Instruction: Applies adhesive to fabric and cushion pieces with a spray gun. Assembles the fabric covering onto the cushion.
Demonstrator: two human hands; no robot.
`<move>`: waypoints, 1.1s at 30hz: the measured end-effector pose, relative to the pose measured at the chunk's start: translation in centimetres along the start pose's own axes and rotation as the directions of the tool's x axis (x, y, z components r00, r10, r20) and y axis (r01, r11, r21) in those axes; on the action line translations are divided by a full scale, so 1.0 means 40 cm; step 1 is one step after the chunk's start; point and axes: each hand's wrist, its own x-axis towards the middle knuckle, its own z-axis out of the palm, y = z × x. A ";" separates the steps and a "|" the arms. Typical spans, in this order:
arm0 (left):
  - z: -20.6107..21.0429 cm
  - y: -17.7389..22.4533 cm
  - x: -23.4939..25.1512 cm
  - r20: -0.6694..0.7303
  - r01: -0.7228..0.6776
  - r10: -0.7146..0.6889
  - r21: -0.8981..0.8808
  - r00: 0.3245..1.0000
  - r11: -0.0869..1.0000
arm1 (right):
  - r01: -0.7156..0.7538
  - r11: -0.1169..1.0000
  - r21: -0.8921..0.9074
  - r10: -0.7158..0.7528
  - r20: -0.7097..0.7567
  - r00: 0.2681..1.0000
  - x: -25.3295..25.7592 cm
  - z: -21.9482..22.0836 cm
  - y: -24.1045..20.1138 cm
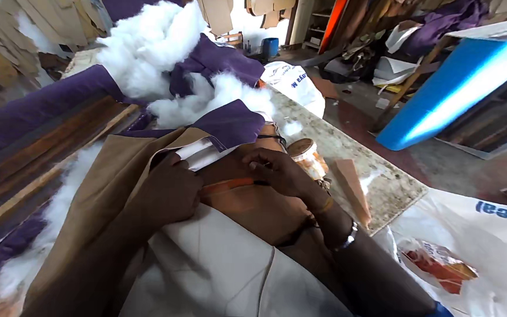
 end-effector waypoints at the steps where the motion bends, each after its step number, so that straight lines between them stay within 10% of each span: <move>1: -0.009 -0.003 0.003 -0.017 -0.011 0.011 -0.035 1.000 0.999 | -0.017 0.996 -0.089 0.014 -0.039 0.999 -0.026 -0.002 0.000; 9: -0.060 0.069 0.162 -0.076 -0.091 0.064 -0.430 0.995 0.898 | -0.103 0.863 -0.495 -0.059 -0.300 0.952 -0.124 0.131 0.023; 19: 0.047 0.073 0.264 0.032 -0.172 0.221 -0.520 0.975 0.837 | -0.321 0.783 -0.533 0.133 -0.359 0.924 -0.135 0.167 0.015; 33: 0.032 0.079 0.219 -0.077 -0.301 0.297 -0.040 0.952 0.953 | -0.268 0.820 -0.505 0.062 -0.388 0.920 -0.138 0.182 0.026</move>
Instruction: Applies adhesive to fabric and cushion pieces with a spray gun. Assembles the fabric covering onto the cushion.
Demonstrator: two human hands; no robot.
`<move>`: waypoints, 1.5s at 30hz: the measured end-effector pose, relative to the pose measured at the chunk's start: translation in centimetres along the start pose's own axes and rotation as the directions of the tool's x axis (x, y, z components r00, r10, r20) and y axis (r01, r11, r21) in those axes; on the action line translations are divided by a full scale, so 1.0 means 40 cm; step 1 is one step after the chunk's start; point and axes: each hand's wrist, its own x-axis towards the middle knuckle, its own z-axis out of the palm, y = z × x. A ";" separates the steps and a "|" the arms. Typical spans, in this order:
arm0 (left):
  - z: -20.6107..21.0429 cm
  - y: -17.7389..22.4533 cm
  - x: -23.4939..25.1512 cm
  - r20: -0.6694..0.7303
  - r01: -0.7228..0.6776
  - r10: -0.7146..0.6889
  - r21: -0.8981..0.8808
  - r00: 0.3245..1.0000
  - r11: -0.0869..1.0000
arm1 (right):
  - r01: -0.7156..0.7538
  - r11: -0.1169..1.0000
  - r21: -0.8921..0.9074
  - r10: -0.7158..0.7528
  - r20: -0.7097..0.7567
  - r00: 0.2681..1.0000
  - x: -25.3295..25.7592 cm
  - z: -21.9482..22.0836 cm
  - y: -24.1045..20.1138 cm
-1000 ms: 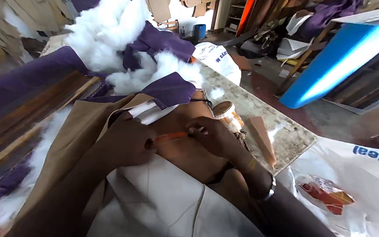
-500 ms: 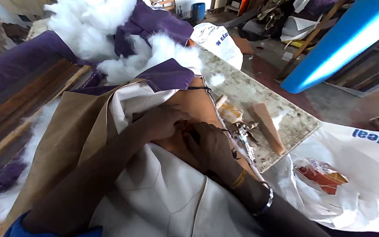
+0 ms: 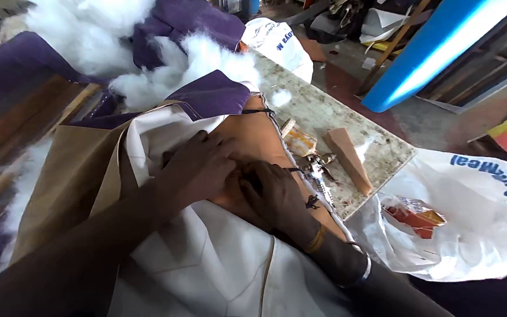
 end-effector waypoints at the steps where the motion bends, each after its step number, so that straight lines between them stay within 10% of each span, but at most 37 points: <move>1: -0.002 -0.005 0.006 -0.020 -0.023 0.023 -0.009 1.000 1.000 | 0.010 1.000 -0.002 -0.010 -0.002 1.000 0.002 0.000 -0.001; 33: 0.089 -0.002 0.022 -0.041 0.210 -0.219 -0.164 0.975 0.964 | 0.021 0.990 0.138 -0.081 0.451 0.889 0.115 0.015 0.001; 40: 0.045 -0.053 0.010 0.060 0.222 -0.217 -0.431 0.974 0.875 | 0.062 0.980 -0.188 -0.047 0.081 0.996 0.032 0.024 -0.006; 45: 0.015 -0.039 0.036 0.226 0.310 -0.238 -0.377 0.945 0.873 | 0.014 0.992 -0.124 0.011 0.203 0.979 0.044 0.013 -0.021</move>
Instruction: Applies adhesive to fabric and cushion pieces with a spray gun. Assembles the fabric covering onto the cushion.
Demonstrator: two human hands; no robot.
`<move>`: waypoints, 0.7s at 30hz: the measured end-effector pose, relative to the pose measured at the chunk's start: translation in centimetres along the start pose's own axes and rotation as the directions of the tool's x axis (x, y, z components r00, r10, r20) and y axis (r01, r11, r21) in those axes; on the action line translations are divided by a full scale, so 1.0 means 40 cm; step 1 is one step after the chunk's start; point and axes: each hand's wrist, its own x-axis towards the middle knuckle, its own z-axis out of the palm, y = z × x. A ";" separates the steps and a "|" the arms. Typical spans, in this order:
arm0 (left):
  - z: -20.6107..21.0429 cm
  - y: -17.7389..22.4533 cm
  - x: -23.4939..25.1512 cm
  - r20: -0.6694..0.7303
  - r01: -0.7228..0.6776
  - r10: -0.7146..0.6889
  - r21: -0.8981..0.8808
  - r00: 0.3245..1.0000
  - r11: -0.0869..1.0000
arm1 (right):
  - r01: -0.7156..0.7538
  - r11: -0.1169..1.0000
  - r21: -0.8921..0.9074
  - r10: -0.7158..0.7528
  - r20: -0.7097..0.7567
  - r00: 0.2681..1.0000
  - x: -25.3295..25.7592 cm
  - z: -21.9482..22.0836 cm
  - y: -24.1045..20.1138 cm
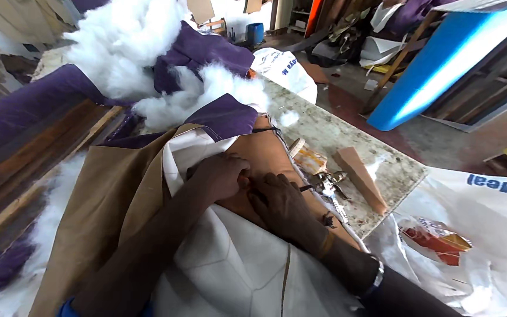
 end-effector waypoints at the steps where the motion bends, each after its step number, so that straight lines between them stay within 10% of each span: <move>1: 0.001 0.013 0.004 0.007 0.025 -0.025 0.031 1.000 0.999 | -0.016 0.998 0.056 0.013 0.040 0.999 0.012 -0.001 0.005; 12: 0.077 0.023 0.031 -0.234 0.032 0.000 0.133 0.972 0.991 | -0.007 0.977 0.214 -0.029 0.165 0.986 0.043 0.011 0.023; 21: 0.004 -0.013 0.021 0.048 0.005 -0.003 -0.040 0.999 0.999 | -0.060 0.994 0.089 0.056 0.049 0.997 -0.015 0.013 -0.002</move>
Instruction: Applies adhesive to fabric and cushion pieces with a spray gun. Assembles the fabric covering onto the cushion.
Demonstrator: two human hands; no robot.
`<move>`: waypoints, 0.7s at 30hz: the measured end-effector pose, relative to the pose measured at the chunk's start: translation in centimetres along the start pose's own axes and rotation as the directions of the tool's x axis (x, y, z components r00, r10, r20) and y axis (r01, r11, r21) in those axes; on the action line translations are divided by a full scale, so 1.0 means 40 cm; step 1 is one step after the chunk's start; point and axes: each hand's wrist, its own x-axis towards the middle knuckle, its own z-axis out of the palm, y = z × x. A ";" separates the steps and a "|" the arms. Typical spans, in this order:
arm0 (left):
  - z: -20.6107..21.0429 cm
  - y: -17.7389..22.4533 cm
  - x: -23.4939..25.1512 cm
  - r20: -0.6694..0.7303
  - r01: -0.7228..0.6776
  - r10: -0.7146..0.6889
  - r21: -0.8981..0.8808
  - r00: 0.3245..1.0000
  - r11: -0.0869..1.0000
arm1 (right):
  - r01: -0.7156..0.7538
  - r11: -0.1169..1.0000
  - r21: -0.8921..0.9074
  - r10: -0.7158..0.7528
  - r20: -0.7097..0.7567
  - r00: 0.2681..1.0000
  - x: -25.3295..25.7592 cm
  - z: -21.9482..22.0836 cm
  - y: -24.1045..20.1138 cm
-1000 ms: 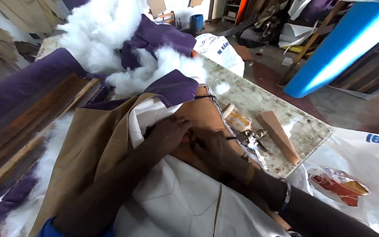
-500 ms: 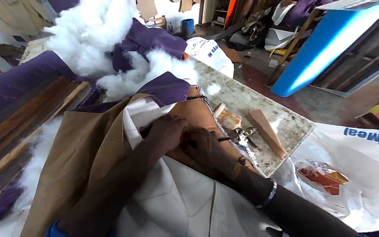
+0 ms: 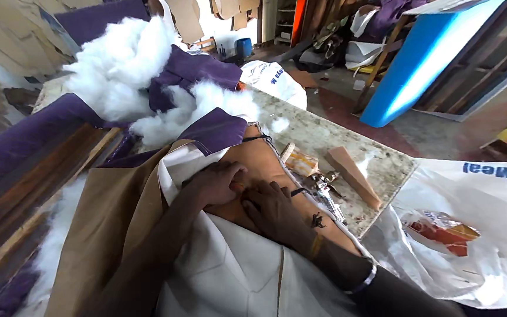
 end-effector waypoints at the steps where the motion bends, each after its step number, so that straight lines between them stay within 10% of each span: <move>1: -0.004 0.010 0.002 0.017 0.024 -0.024 0.013 1.000 1.000 | -0.018 0.998 0.067 0.016 0.032 0.999 0.004 -0.006 0.005; 14: -0.061 0.053 0.107 0.328 0.121 -0.165 0.150 0.930 0.981 | 0.179 0.984 -0.002 -0.177 -0.163 0.971 -0.001 0.004 0.018; 21: -0.032 0.157 0.103 0.232 0.131 -0.250 0.433 0.940 0.892 | 0.198 0.978 0.066 -0.194 -0.057 0.979 0.018 0.017 0.039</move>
